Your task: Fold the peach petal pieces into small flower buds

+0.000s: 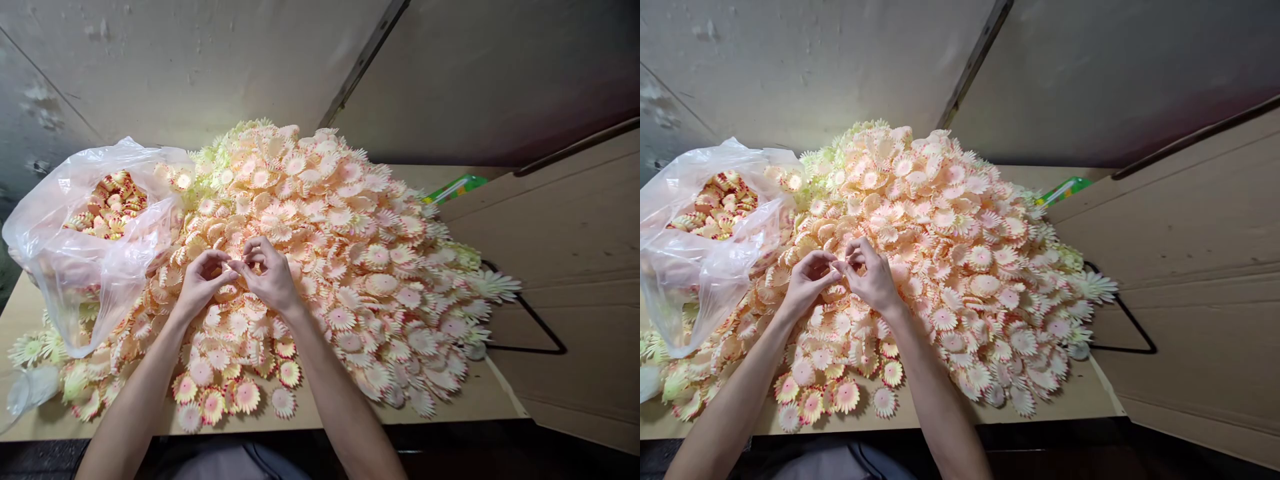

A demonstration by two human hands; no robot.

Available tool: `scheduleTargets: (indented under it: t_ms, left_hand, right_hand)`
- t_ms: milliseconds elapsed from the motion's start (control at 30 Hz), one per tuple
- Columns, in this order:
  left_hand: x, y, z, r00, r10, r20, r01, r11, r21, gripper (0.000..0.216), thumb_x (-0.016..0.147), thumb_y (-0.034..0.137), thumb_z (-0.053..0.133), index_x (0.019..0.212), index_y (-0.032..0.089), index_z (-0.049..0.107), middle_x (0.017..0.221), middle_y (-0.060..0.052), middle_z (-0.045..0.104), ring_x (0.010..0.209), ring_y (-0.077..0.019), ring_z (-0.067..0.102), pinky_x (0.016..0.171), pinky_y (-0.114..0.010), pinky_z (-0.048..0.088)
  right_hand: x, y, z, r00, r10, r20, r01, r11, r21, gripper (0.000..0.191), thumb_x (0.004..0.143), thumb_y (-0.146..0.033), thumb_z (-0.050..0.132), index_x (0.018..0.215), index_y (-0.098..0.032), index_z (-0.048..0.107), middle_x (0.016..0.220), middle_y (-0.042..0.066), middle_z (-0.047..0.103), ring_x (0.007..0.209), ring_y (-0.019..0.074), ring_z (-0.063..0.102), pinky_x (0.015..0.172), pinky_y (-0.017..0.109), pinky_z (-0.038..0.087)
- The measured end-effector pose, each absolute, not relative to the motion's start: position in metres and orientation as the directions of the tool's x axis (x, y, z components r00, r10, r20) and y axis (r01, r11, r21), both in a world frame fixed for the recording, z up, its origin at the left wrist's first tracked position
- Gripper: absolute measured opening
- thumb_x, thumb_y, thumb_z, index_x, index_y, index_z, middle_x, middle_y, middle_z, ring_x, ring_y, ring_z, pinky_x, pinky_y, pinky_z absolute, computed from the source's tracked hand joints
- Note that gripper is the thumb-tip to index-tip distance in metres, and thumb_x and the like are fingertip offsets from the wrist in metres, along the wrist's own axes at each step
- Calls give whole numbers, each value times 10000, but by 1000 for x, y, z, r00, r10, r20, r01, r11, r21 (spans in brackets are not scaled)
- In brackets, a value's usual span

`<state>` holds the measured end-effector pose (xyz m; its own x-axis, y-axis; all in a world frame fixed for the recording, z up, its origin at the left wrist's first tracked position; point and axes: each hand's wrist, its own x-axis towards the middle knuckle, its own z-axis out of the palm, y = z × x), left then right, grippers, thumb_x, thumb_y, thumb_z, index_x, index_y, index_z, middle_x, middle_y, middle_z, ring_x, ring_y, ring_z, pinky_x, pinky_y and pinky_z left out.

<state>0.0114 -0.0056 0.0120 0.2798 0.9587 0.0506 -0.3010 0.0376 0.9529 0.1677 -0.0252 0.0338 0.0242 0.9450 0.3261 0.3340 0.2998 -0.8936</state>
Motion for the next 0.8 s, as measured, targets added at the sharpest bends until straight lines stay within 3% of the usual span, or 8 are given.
scheduleTargets:
  t_ms: [200,367,467,567,800]
  left_hand:
    - [10,-5,10,301,952,48,-303,48,952,315,641,270,881,820,161,646,797,2,640,742,-99,610,719,-212,529]
    - [7,-3,8,198,979,45,-350,27,936,311,677,268,862,893,185,654,868,-3,648,807,-97,624,733,-189,537]
    - [7,-3,9,206,977,48,-389,36,921,290,712,290,839,924,197,663,882,-4,645,789,-91,621,688,-174,538]
    - [7,-3,9,241,969,43,-391,56,919,244,737,318,818,893,191,682,873,-4,637,754,-92,621,670,-190,552]
    - [8,-3,7,342,939,25,-305,85,949,241,641,266,883,790,165,724,801,-10,694,742,-102,649,727,-213,551]
  right_hand:
    - [168,-26,36,-6,945,326,300,313,-901,299,814,-349,740,899,-240,474,773,-38,573,639,111,626,601,234,485]
    - [175,-23,33,-34,972,233,141,235,-962,323,798,-402,749,991,-235,551,998,16,640,789,127,677,713,251,537]
    - [179,-23,30,-18,984,176,131,177,-975,352,767,-402,777,976,-237,546,871,-8,648,746,137,677,668,253,530]
    - [179,-24,32,34,975,220,205,208,-956,351,770,-373,779,943,-248,501,711,-49,581,641,127,624,595,251,486]
    - [172,-27,37,-43,966,255,258,257,-931,299,833,-365,714,928,-255,453,633,-80,495,523,93,489,508,249,376]
